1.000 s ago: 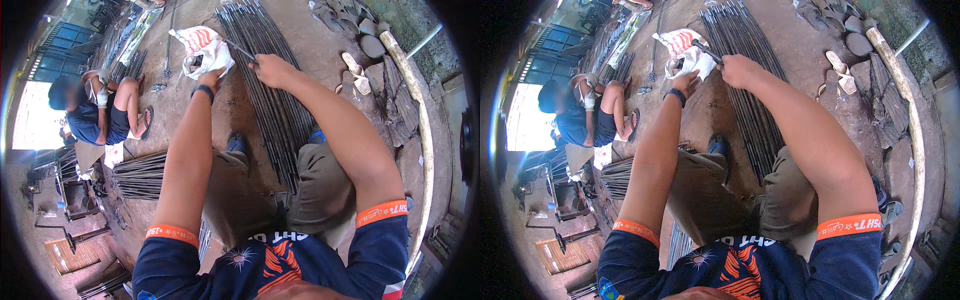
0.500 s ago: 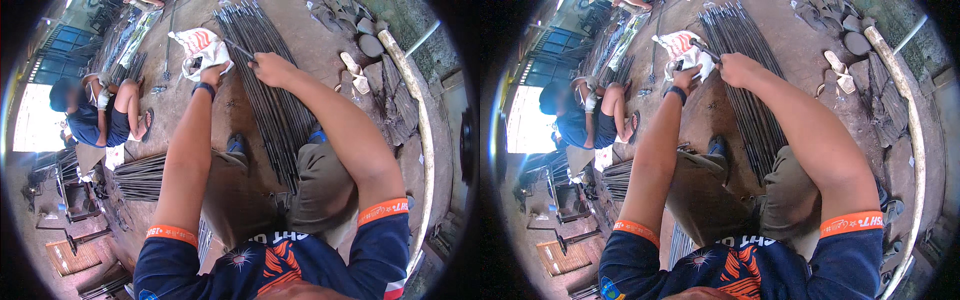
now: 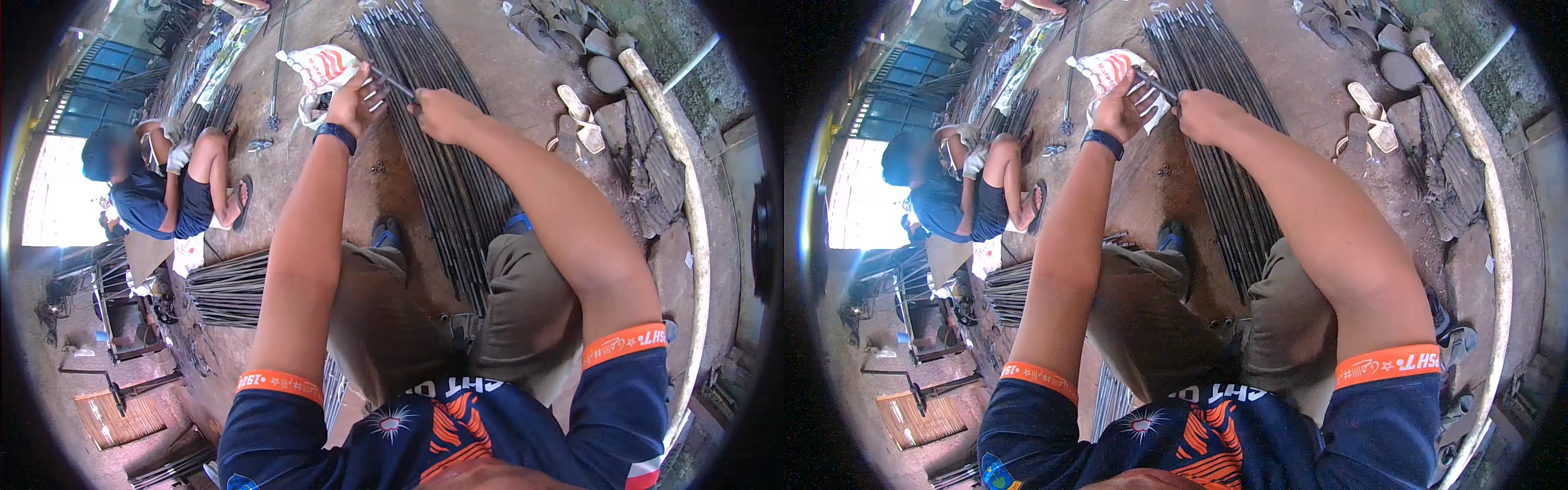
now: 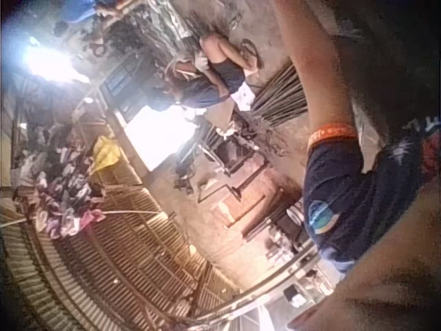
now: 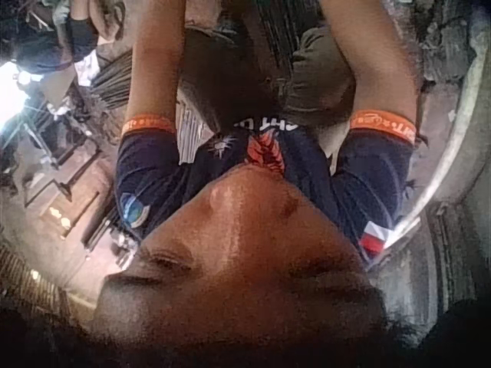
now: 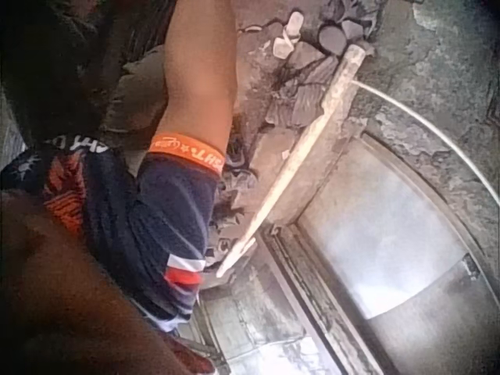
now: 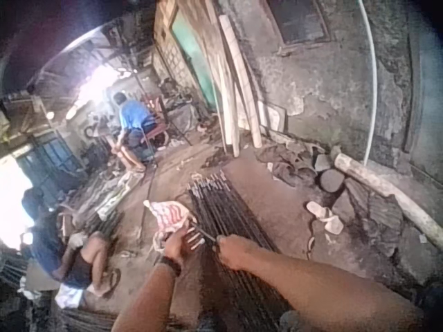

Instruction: Manually straightening and checking lengths of metal rods in a fabrication shop.

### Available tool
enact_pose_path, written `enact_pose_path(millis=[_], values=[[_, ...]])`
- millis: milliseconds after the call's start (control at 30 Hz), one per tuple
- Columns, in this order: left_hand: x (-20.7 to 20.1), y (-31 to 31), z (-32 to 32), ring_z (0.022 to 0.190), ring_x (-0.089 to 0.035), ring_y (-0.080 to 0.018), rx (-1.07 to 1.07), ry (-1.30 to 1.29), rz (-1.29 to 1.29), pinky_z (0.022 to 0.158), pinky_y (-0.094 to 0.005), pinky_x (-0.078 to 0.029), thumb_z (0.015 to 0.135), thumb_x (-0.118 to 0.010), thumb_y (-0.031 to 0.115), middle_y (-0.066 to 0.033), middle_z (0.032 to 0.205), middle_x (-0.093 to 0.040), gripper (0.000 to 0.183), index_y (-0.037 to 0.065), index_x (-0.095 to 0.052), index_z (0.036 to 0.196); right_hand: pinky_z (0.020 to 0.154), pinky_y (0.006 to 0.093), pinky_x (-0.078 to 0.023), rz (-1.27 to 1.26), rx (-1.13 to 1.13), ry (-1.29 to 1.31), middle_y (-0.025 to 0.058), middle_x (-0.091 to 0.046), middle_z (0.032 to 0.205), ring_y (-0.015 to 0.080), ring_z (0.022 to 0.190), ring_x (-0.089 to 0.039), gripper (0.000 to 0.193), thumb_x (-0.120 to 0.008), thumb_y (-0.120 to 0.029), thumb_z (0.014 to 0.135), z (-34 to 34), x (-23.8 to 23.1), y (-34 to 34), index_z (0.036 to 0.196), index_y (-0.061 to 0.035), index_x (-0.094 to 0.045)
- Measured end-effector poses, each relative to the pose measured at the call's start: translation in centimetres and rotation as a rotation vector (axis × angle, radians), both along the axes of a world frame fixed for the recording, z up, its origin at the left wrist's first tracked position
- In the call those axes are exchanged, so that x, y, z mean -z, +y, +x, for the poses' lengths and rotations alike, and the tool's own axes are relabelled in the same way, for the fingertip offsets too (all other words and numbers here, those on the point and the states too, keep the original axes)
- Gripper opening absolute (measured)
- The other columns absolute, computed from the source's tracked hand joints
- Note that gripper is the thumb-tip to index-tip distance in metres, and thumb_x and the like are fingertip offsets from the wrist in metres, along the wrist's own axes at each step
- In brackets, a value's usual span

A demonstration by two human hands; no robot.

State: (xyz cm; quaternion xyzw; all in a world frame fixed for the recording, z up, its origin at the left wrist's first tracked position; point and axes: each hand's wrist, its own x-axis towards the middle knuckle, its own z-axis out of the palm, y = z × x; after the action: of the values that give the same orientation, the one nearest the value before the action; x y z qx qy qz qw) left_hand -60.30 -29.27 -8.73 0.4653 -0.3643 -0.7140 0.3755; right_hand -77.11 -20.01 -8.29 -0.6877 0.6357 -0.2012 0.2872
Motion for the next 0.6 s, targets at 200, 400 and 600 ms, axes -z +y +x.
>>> enact_pose_path(millis=[200,400,600], values=[[-1.7,0.7,-2.5,0.085,-0.049,-0.0188,-0.074,0.07,-0.022,0.083,-0.037,-0.038,0.081,-0.066,0.033,0.0002,0.086,-0.053,0.022,0.016,-0.056,0.089,0.082,0.0451,-0.044,-0.059,-0.031,0.004,0.0228,-0.06,0.098,0.038,0.095,-0.057,0.029,-0.046,-0.024,0.087,-0.4,1.5,-0.5,0.1,-0.0004,-0.057],[-1.6,-0.4,-0.7,0.086,-0.054,-0.0163,-0.063,0.076,-0.058,0.085,-0.035,-0.041,0.085,-0.063,0.019,0.0005,0.09,-0.06,0.01,0.012,-0.058,0.09,0.082,0.0449,-0.044,-0.021,-0.034,-0.007,0.0233,-0.06,0.099,0.0382,0.096,-0.056,0.028,-0.047,-0.023,0.086,0.1,0.3,0.0,0.099,0.0001,-0.056],[-0.9,-0.3,-1.2,0.096,-0.057,-0.0195,0.098,0.336,-0.044,0.086,-0.0362,-0.042,0.085,-0.06,0.016,-0.0046,0.098,-0.063,0.022,0.009,-0.055,0.106,0.082,0.0455,-0.044,-0.047,-0.026,0.012,0.0238,-0.06,0.096,0.0388,0.094,-0.057,0.03,-0.046,-0.025,0.087,-0.7,1.2,-0.3,0.097,0.0013,-0.056]])
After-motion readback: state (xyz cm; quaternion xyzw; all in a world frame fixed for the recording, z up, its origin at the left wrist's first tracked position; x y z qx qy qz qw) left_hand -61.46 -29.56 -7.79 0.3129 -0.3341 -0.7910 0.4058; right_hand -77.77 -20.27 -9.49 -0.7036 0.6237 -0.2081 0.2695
